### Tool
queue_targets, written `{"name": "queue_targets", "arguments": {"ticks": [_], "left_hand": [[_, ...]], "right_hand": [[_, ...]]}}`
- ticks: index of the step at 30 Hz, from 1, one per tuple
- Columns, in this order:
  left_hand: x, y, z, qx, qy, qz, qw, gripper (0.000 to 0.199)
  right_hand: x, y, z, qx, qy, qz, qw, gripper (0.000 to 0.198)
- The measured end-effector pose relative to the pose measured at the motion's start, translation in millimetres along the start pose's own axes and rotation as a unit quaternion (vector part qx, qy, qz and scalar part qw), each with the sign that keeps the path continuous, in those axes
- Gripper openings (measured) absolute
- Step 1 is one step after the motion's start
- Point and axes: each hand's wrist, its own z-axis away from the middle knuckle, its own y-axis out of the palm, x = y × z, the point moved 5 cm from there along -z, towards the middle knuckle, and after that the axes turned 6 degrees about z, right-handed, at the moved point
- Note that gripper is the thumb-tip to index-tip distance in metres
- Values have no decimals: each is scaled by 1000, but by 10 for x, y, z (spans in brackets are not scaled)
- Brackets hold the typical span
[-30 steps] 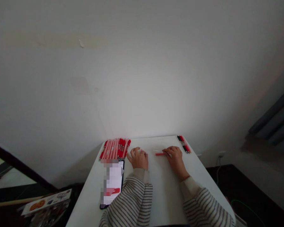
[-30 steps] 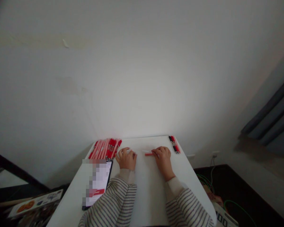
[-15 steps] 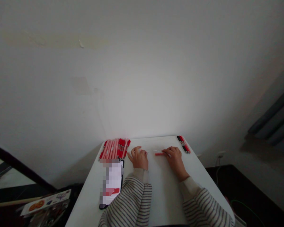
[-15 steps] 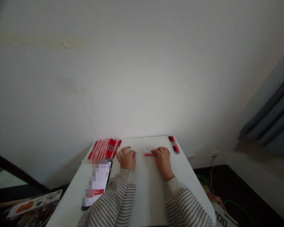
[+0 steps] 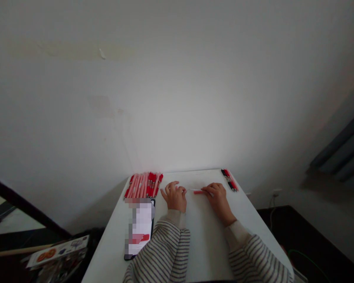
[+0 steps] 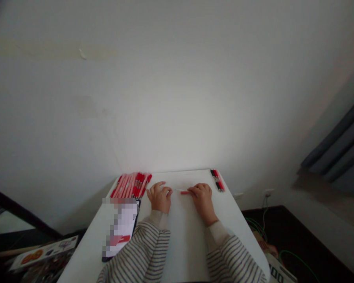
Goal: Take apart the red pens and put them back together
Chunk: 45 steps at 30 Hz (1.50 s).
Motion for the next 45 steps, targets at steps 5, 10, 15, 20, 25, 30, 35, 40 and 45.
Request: {"name": "queue_targets", "arguments": {"ticks": [5, 10, 15, 20, 25, 30, 35, 40, 45], "left_hand": [[10, -5, 2, 1, -8, 3, 1000, 8], [-8, -16, 10, 0, -1, -2, 1000, 9], [-5, -8, 15, -5, -1, -4, 1000, 11], [12, 4, 10, -12, 0, -3, 1000, 16], [2, 11, 11, -5, 11, 3, 1000, 16], [-26, 37, 26, 12, 26, 19, 999, 8], [-47, 61, 33, 21, 40, 26, 999, 9], [-32, 68, 25, 24, 32, 26, 999, 9], [-7, 79, 11, 28, 20, 36, 999, 16]], "right_hand": [[-5, -4, -4, -5, -4, -3, 1000, 19], [2, -5, -4, -3, -3, 2, 1000, 19], [-6, 1, -3, 0, 2, -5, 1000, 18], [-25, 15, -7, -3, 3, -13, 1000, 18], [-6, 14, -3, -5, -4, -10, 1000, 17], [54, -13, 2, -6, -13, -5, 1000, 16], [96, -19, -1, 5, -22, -14, 1000, 17], [98, -1, -4, 26, -17, -25, 999, 22], [41, 37, -6, 22, -4, -32, 999, 23]]}}
